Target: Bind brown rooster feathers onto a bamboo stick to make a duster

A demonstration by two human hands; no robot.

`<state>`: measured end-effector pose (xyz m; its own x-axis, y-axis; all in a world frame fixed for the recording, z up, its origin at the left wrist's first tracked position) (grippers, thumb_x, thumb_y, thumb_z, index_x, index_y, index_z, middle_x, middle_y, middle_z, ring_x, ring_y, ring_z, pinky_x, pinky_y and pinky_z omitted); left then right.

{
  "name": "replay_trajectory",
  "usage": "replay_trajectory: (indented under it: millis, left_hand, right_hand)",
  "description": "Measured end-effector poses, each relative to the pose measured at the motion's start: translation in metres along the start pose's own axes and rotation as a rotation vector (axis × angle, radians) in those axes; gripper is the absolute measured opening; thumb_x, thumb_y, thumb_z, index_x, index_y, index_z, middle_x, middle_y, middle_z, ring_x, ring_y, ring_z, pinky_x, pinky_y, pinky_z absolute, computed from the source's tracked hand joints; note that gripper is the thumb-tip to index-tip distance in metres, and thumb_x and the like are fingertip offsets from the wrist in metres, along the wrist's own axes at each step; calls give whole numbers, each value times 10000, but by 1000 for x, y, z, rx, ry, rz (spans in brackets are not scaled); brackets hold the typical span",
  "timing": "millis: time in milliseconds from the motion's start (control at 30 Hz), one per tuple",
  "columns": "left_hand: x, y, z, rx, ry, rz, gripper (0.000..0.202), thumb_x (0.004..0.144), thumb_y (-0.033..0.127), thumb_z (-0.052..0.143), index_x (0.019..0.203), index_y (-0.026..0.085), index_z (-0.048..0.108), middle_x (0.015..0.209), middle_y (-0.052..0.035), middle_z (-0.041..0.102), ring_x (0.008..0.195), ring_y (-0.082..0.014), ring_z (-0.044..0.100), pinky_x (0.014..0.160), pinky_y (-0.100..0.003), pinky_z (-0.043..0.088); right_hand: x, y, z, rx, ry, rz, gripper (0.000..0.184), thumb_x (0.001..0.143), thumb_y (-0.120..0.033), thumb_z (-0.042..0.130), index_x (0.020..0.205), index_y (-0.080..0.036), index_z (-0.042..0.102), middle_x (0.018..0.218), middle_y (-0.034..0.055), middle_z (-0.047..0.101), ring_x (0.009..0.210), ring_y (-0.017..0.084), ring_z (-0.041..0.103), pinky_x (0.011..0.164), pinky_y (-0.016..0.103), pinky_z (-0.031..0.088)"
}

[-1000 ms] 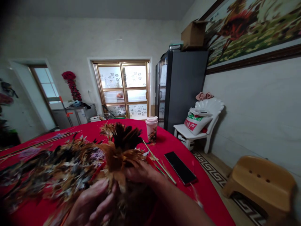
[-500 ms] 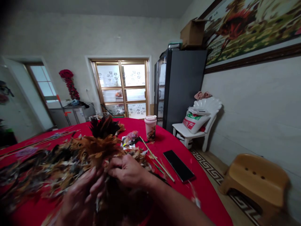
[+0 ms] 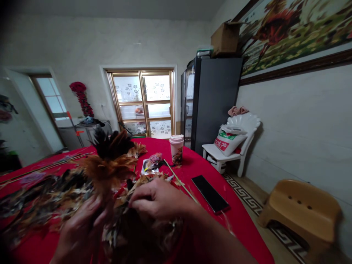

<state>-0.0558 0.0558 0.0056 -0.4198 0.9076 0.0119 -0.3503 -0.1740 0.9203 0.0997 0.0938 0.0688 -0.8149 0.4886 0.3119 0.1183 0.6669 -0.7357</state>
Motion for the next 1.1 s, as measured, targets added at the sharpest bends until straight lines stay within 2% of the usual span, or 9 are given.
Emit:
replay_trajectory:
  millis: [67,167,333,467,567,700,800,967,1100]
  left_hand:
    - [-1,11,-6,-20,40,57,229,544,126,745,759,174,682,848,-34,682,669,-165,621,465,-202,484]
    - [-3,16,-11,-79,89,28,220,554,131,734,760,184,676,844,-30,691,706,-180,647,506,-219,520]
    - [-6,18,-7,-98,91,13,232,563,167,734,785,187,669,713,-21,672,659,-186,645,514,-242,531]
    - [-6,23,3,-86,33,28,141,607,241,726,723,200,658,503,27,532,473,-141,547,412,-226,475]
    - [-5,23,6,-93,14,21,117,617,269,718,681,206,644,448,51,449,399,-111,467,373,-213,438]
    - [-2,22,7,-106,-3,15,118,597,256,718,673,200,646,471,51,452,378,-89,415,360,-204,416]
    - [0,23,9,-106,-11,16,120,593,248,714,683,193,657,522,41,491,376,-74,380,355,-201,400]
    - [5,18,9,-150,-52,-17,144,586,246,724,688,185,644,484,66,429,374,-67,336,371,-199,387]
    - [12,4,12,-224,-196,-74,140,666,271,692,666,160,607,439,85,373,361,-44,264,386,-181,362]
  right_hand:
    - [-4,2,-5,-33,-108,21,216,831,-192,518,966,-164,684,871,25,667,781,127,599,722,197,437]
    - [-1,16,-9,-195,-109,50,189,805,-178,544,909,-158,700,869,33,662,783,133,597,710,197,430]
    - [14,49,22,-493,-178,162,192,732,-136,564,844,-182,714,809,25,695,734,150,612,645,204,399]
    - [17,69,39,-681,-203,336,175,710,-223,596,827,-195,722,780,58,709,703,197,630,559,229,369]
    - [16,78,48,-757,-239,367,180,703,-304,630,810,-192,721,788,79,708,699,212,635,526,233,349]
    - [16,84,52,-775,-259,368,168,735,-284,603,804,-180,716,792,95,705,697,205,630,528,233,348]
    - [17,76,43,-662,-207,309,150,737,-261,577,784,-195,703,773,52,695,674,171,606,535,220,344]
    - [18,65,22,-173,-109,270,150,676,-145,533,783,-151,638,702,-9,620,611,102,530,523,166,358]
    - [18,64,14,237,-56,250,164,655,-79,485,786,-137,566,663,-34,560,575,78,485,527,160,372]
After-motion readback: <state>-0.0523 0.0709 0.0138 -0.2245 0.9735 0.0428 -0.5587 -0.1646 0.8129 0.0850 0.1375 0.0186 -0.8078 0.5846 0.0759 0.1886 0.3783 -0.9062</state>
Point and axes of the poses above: each hand's wrist, its own x-axis towards the middle knuckle, its own z-axis out of the palm, y = z × x, the point moved 8 cm from there along x, towards the middle knuckle
